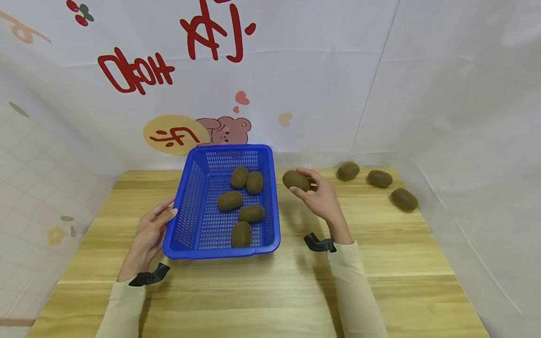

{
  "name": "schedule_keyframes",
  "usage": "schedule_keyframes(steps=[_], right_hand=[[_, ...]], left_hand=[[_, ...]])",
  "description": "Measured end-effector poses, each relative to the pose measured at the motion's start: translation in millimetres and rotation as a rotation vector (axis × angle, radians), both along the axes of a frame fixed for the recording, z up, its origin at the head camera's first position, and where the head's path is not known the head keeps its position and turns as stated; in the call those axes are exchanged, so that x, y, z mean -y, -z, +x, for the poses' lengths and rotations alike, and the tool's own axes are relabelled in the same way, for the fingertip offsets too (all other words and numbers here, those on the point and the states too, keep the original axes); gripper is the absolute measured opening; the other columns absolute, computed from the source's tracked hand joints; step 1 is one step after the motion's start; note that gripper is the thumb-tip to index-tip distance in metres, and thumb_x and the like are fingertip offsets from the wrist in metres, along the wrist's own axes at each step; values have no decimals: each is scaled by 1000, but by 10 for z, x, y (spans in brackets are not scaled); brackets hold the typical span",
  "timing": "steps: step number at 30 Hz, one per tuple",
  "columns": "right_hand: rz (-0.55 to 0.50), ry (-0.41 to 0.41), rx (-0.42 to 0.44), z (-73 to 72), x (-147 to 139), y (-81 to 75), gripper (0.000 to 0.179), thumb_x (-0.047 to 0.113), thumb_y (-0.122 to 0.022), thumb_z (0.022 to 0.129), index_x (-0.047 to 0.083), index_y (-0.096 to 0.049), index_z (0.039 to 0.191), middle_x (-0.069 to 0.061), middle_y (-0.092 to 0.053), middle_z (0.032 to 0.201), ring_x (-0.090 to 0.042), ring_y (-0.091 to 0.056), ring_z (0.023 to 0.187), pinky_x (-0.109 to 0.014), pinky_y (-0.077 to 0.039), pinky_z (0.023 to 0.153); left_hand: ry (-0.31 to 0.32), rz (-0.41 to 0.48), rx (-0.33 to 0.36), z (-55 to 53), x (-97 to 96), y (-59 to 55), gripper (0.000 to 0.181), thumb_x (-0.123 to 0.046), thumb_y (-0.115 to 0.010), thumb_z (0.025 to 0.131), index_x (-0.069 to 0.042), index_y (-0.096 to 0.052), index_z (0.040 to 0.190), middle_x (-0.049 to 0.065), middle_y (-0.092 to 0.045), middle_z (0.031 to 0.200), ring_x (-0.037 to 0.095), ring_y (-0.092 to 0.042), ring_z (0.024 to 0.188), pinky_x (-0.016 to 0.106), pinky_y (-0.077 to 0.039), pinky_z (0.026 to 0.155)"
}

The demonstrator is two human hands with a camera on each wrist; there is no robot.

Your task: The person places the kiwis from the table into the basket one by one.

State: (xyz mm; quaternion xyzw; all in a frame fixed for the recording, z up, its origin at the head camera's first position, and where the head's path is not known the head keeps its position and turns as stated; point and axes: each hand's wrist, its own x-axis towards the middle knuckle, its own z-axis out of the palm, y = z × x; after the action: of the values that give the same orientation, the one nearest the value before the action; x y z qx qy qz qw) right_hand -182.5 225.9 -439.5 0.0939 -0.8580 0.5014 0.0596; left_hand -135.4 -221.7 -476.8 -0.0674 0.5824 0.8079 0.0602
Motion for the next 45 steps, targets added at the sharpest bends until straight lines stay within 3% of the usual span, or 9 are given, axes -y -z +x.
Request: schedule_keyframes(steps=[7, 22, 34, 45], right_hand=[[19, -27, -6, -50, 108, -105, 56, 30, -80, 91, 21, -60, 143, -9, -63, 139, -29, -62, 123, -48, -55, 103], [44, -103, 16, -182, 464, -268, 55, 30, -80, 91, 19, -61, 142, -6, -66, 134, -27, -64, 118, -45, -57, 100], [99, -168, -29, -269, 721, -345, 53, 27, -79, 91, 17, -62, 140, -4, -65, 140, -26, -63, 120, -47, -55, 104], [117, -227, -45, -282, 875, -338, 50, 23, -78, 92, 14, -63, 138, -7, -67, 135, -26, -66, 114, -45, -57, 102]], left_hand=[[9, 13, -12, -12, 0, -9, 65, -7, -67, 100, 0, -36, 157, -2, -68, 100, 8, -72, 82, 21, -64, 71], [-10, 8, -11, 1, 17, -14, 64, -5, -65, 100, 0, -37, 157, -4, -67, 95, 6, -71, 72, 17, -60, 57], [3, 19, -23, -21, 11, -7, 65, -6, -66, 99, 1, -36, 157, -2, -68, 98, 8, -74, 78, 22, -63, 66], [-4, 26, -27, -9, -3, -15, 65, -5, -66, 99, 2, -36, 157, -2, -69, 97, 9, -74, 78, 21, -63, 65]])
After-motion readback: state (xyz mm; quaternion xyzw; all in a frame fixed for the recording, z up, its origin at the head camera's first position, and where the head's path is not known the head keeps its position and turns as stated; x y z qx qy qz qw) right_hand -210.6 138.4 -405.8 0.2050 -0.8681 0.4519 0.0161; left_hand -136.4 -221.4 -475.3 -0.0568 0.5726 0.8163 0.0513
